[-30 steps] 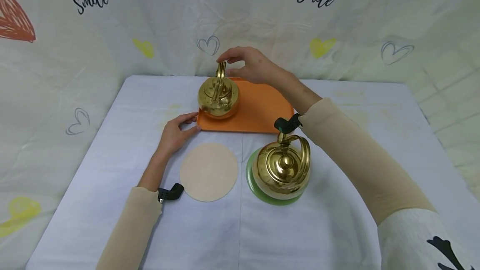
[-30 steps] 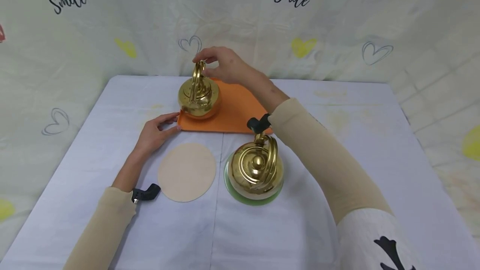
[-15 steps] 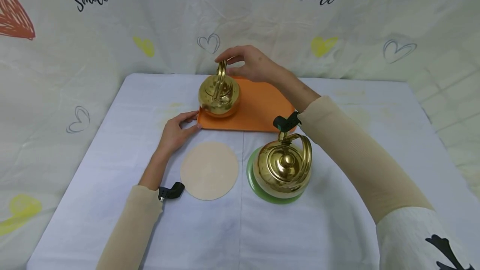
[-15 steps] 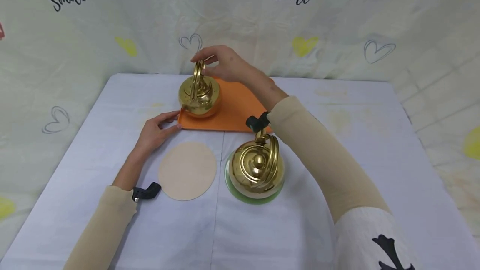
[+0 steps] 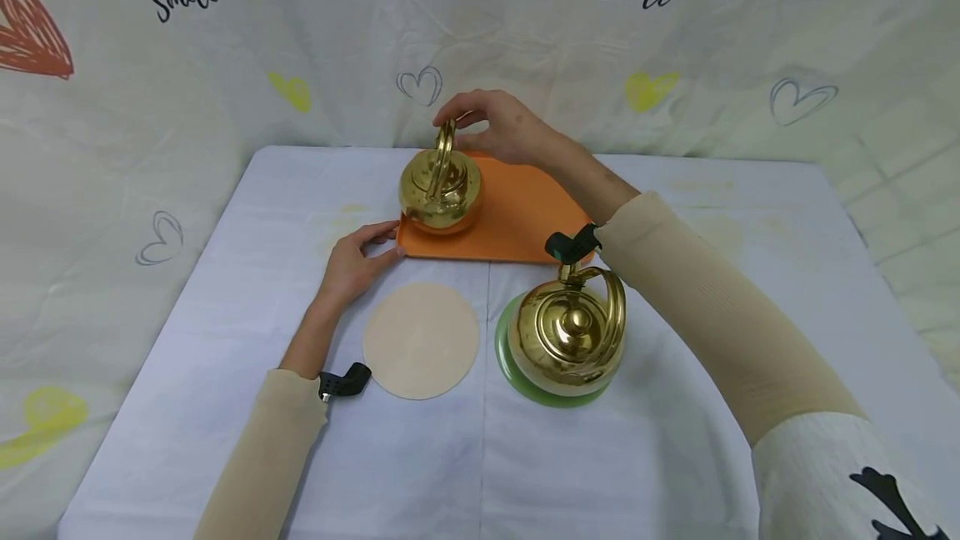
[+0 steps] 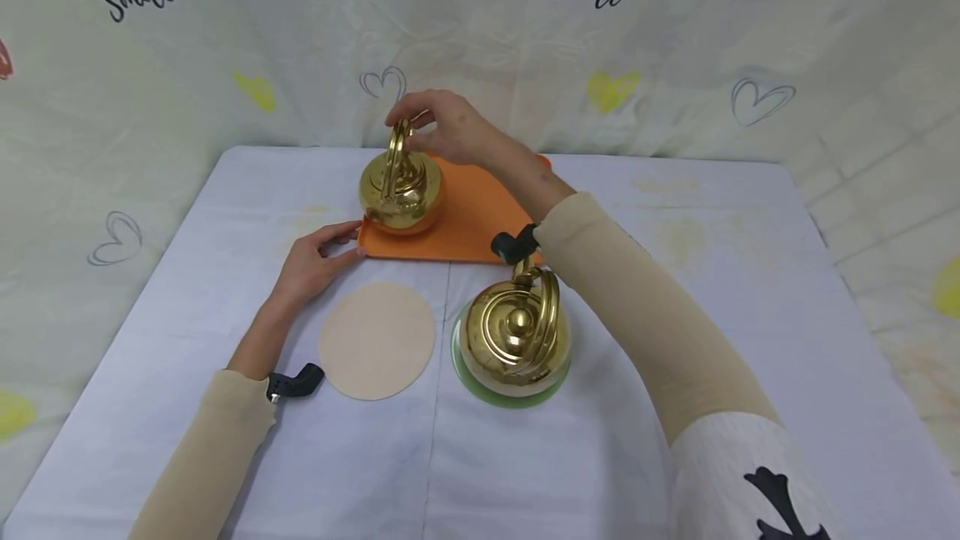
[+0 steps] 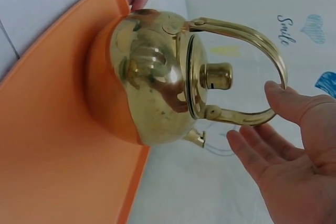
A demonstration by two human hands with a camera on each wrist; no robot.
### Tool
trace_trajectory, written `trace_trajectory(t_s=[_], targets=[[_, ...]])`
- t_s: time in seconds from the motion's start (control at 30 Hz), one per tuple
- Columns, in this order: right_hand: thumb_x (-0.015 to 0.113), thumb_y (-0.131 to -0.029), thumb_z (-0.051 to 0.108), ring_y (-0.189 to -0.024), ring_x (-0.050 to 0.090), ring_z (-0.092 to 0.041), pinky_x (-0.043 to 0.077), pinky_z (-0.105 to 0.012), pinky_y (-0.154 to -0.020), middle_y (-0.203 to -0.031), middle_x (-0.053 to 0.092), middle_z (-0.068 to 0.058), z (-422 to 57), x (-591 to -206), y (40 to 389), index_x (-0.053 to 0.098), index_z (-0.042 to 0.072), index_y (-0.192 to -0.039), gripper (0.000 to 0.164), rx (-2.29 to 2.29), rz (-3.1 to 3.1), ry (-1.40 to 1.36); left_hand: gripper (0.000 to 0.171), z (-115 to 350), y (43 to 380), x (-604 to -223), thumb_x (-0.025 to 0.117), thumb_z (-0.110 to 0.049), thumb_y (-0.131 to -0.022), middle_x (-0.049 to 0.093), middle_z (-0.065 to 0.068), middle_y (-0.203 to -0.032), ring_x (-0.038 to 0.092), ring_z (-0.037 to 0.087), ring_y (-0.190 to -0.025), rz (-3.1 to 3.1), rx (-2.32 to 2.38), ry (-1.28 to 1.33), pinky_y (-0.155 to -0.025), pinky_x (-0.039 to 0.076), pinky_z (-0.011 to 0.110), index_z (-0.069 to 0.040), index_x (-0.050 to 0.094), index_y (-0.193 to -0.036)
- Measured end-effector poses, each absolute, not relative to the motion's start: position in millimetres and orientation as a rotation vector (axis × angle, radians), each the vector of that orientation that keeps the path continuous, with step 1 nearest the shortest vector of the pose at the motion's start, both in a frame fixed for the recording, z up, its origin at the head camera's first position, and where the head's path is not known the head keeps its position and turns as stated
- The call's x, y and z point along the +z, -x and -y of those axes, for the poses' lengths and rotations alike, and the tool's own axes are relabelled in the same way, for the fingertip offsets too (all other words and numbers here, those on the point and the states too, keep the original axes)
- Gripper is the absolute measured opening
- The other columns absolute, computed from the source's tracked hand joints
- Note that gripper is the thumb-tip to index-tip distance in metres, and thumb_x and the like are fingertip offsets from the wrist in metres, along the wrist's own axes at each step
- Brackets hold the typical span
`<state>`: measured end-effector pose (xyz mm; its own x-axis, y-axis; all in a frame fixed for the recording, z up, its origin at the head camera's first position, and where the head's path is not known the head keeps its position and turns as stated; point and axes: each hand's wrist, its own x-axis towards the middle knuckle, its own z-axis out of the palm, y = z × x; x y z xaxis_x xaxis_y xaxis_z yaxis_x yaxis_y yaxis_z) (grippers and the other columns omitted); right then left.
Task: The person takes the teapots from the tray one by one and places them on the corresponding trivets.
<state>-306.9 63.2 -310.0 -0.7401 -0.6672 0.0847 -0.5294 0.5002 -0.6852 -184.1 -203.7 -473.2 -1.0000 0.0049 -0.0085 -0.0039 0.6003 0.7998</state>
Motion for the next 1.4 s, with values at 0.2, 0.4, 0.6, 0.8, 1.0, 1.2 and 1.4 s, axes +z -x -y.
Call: trace_trajectory(t_s=[0.2,0.4,0.6,0.8,1.0,1.2,1.4], targets=[[0.067,-0.1,0.004,-0.128,0.063,-0.029,0.048,-0.036,-0.113,-0.133,0.067,-0.01,-63,-309,308,0.068,0.007,-0.13,0.03,-1.062,-2.558,1.025,0.053,204,183,-472,0.078,-0.029,-0.095,0.07,0.009,-0.135,0.061,0.028,-0.126,-2.785,1.423,-0.002,-0.106,0.043,0.044,-0.018,0.064,-0.145],[0.065,-0.101,0.003,-0.123,0.065,-0.027,0.05,-0.036,-0.11,-0.13,0.068,-0.012,-66,-304,307,0.069,0.007,-0.128,0.028,-1.11,-2.531,1.005,0.053,205,182,-473,0.078,-0.028,-0.095,0.07,0.009,-0.136,0.061,0.027,-0.126,-2.779,1.441,-0.017,-0.107,0.042,0.044,-0.018,0.064,-0.145],[0.064,-0.101,0.002,-0.121,0.065,-0.028,0.05,-0.037,-0.11,-0.128,0.068,-0.013,-68,-304,306,0.069,0.006,-0.124,0.024,-1.142,-2.5,1.004,0.053,206,182,-474,0.078,-0.027,-0.094,0.071,0.009,-0.135,0.061,0.027,-0.126,-2.78,1.444,-0.023,-0.108,0.042,0.044,-0.018,0.064,-0.145],[0.065,-0.1,0.005,-0.121,0.062,-0.026,0.047,-0.036,-0.112,-0.126,0.066,-0.013,-70,-306,308,0.068,0.006,-0.121,0.022,-1.131,-2.49,1.066,0.053,206,184,-474,0.078,-0.028,-0.095,0.07,0.009,-0.135,0.061,0.027,-0.125,-2.788,1.431,-0.021,-0.108,0.043,0.044,-0.018,0.063,-0.145],[0.062,-0.101,0.008,-0.125,0.061,-0.026,0.044,-0.04,-0.114,-0.132,0.062,-0.01,-73,-302,306,0.069,0.01,-0.13,0.03,-1.048,-2.506,1.046,0.053,206,185,-473,0.078,-0.029,-0.095,0.07,0.008,-0.137,0.06,0.027,-0.127,-2.789,1.427,-0.022,-0.108,0.043,0.045,-0.019,0.063,-0.145],[0.062,-0.099,0.003,-0.12,0.063,-0.026,0.045,-0.041,-0.113,-0.127,0.067,-0.012,-74,-302,305,0.073,0.006,-0.121,0.025,-1.033,-2.472,1.054,0.054,206,185,-474,0.078,-0.03,-0.095,0.07,0.009,-0.137,0.06,0.027,-0.127,-2.784,1.429,-0.019,-0.106,0.042,0.044,-0.019,0.063,-0.145],[0.061,-0.098,-0.001,-0.127,0.065,-0.027,0.052,-0.04,-0.108,-0.118,0.067,-0.009,-72,-304,303,0.07,0.005,-0.111,0.017,-1.067,-2.393,0.989,0.054,205,184,-474,0.078,-0.03,-0.094,0.07,0.008,-0.137,0.06,0.027,-0.127,-2.782,1.436,-0.022,-0.107,0.042,0.045,-0.019,0.063,-0.145]])
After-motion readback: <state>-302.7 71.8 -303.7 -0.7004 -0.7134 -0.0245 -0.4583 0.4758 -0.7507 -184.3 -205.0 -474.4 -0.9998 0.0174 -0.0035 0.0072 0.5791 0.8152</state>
